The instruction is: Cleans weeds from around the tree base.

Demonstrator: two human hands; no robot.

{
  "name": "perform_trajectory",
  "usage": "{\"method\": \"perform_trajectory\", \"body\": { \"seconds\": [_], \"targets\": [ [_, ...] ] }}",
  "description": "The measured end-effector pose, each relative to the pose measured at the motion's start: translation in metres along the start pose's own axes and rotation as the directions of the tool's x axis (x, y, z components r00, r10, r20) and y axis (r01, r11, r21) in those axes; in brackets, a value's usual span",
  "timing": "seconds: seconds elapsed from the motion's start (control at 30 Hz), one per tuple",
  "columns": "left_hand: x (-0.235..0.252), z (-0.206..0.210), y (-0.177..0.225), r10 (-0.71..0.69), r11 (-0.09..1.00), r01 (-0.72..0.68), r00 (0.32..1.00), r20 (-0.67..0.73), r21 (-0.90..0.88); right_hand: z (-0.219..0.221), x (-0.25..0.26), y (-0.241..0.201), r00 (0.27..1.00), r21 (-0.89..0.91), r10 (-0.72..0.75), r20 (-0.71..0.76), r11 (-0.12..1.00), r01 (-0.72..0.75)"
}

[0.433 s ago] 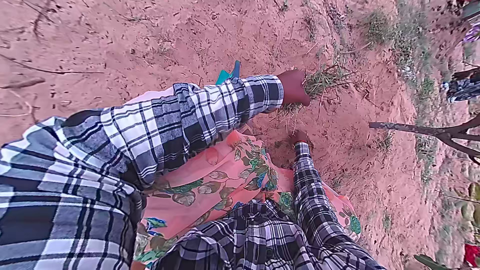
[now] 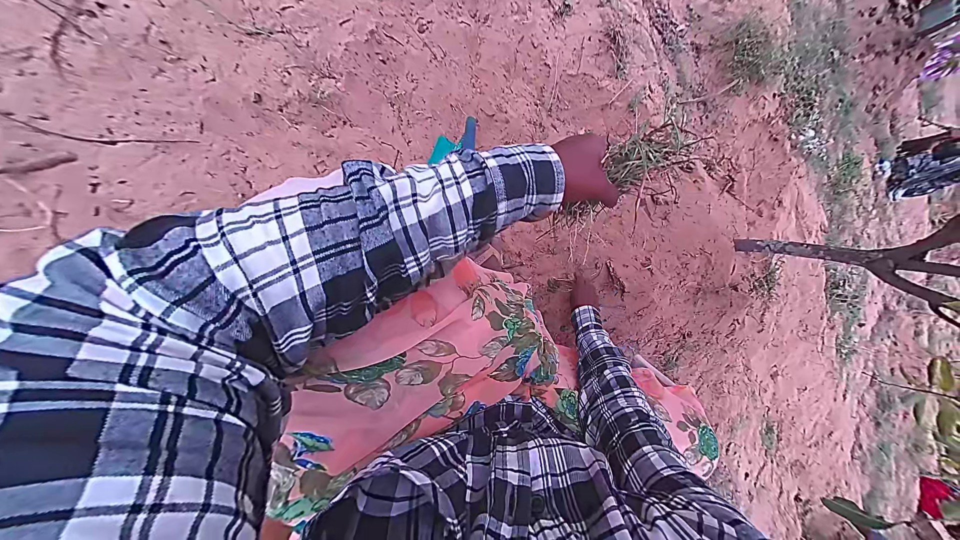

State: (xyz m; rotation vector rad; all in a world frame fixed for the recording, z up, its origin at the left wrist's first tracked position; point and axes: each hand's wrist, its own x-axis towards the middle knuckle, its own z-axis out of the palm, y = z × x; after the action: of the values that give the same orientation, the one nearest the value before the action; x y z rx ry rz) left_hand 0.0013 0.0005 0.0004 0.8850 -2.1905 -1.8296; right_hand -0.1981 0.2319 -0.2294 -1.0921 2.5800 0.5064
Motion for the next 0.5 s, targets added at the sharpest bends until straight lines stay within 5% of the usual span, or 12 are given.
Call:
{"method": "perform_trajectory", "body": {
  "seconds": [0.1,0.2,0.37,0.5],
  "targets": [
    [0.001,0.0,-0.002,0.001,1.0,-0.001,1.0,-0.012,-0.017,0.021,0.041,0.024,0.976,-0.009,0.039,0.215,0.999,-0.038],
    [-0.004,-0.003,0.003,-0.018,1.0,0.018,1.0,-0.009,-0.014,0.005,0.04,0.021,0.981,0.089,-0.006,0.193,0.996,-0.011],
    [-0.008,-0.004,0.008,-0.057,0.997,0.057,0.998,-0.007,0.045,-0.009,0.033,-0.003,0.93,0.075,-0.218,0.296,0.976,0.205],
    [-0.009,-0.001,0.007,-0.053,0.998,0.053,0.998,-0.017,0.046,0.031,0.02,-0.014,0.831,-0.003,-0.429,0.354,0.888,0.459]
  ]
}}
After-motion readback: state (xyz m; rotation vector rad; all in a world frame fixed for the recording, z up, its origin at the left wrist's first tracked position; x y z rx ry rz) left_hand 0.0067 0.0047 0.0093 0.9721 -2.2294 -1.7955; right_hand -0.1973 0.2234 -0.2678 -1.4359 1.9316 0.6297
